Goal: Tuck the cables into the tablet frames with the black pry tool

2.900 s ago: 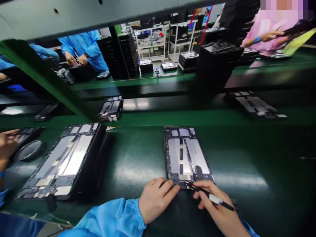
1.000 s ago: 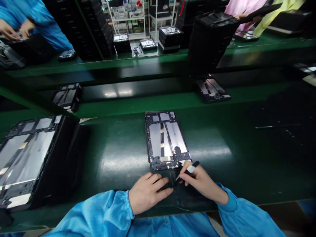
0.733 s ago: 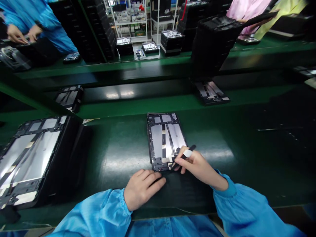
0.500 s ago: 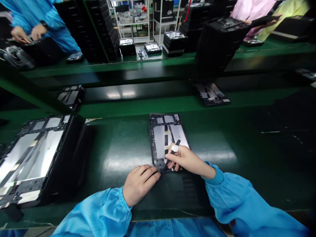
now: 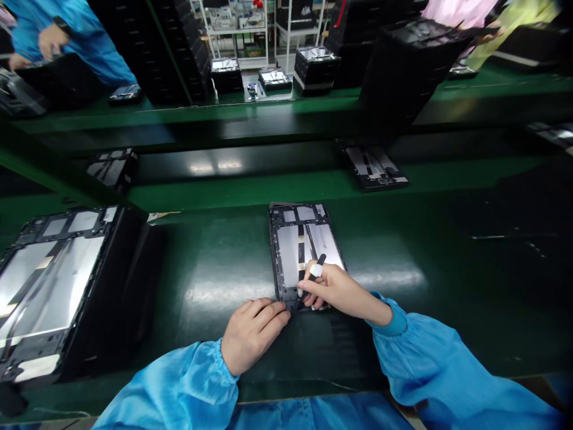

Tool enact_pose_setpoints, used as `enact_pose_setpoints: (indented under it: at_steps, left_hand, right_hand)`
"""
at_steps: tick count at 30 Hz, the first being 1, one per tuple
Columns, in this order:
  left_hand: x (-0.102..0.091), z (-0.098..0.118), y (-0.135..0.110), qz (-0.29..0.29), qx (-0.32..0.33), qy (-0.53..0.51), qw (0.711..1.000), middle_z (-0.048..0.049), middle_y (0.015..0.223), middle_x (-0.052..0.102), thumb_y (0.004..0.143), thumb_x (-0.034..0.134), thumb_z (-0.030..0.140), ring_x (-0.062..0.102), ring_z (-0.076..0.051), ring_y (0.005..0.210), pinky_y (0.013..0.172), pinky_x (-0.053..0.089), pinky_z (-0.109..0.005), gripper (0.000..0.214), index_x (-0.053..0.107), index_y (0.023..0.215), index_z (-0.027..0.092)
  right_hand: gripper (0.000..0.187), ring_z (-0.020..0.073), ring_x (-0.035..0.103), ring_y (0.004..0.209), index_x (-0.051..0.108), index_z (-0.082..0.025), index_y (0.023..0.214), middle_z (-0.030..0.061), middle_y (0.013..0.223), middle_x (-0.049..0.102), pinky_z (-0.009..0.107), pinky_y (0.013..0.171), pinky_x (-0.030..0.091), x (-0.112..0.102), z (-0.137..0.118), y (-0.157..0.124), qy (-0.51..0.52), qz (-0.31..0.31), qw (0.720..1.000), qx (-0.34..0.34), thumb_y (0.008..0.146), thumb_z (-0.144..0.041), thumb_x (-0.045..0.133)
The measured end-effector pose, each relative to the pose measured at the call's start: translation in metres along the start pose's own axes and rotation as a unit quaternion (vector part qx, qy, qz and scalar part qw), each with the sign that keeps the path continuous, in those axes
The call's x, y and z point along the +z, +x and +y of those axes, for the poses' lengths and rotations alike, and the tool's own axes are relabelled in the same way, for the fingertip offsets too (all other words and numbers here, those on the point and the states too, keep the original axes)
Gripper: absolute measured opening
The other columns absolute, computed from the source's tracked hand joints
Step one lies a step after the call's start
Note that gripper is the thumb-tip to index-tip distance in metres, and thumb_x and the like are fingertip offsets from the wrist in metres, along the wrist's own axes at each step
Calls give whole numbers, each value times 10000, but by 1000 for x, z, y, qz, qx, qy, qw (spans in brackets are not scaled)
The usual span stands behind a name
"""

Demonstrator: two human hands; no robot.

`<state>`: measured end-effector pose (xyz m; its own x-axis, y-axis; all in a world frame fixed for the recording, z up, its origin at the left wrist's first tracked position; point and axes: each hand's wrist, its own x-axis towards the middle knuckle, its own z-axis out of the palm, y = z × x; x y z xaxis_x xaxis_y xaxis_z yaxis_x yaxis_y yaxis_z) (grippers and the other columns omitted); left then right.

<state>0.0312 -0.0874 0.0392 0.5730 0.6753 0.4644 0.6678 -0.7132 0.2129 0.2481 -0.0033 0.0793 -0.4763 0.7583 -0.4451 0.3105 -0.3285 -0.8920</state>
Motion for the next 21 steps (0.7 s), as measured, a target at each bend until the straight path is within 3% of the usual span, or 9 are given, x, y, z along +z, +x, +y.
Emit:
enact_pose_setpoints:
  at_steps: [15, 21]
  left_hand:
    - [1, 0, -2, -10, -1, 9, 1000, -68, 1073, 696, 985, 493, 161, 607, -174, 949, 792, 492, -298, 185, 643, 1095, 167]
    - [-5, -1, 0, -38, 30, 46, 998, -67, 1109, 675, 996, 436, 126, 596, -198, 941, 704, 464, -308, 300, 603, 1236, 195]
  right_hand:
    - [260, 187, 728, 609, 579, -171, 783, 0, 571, 664, 237, 502, 578, 0, -1, -1, -13, 8, 1000, -12, 795, -404, 693]
    - [205, 194, 721, 612, 572, -186, 793, 2, 591, 667, 264, 529, 584, 2, -2, 0, -25, 5, 1000, -9, 829, -372, 650]
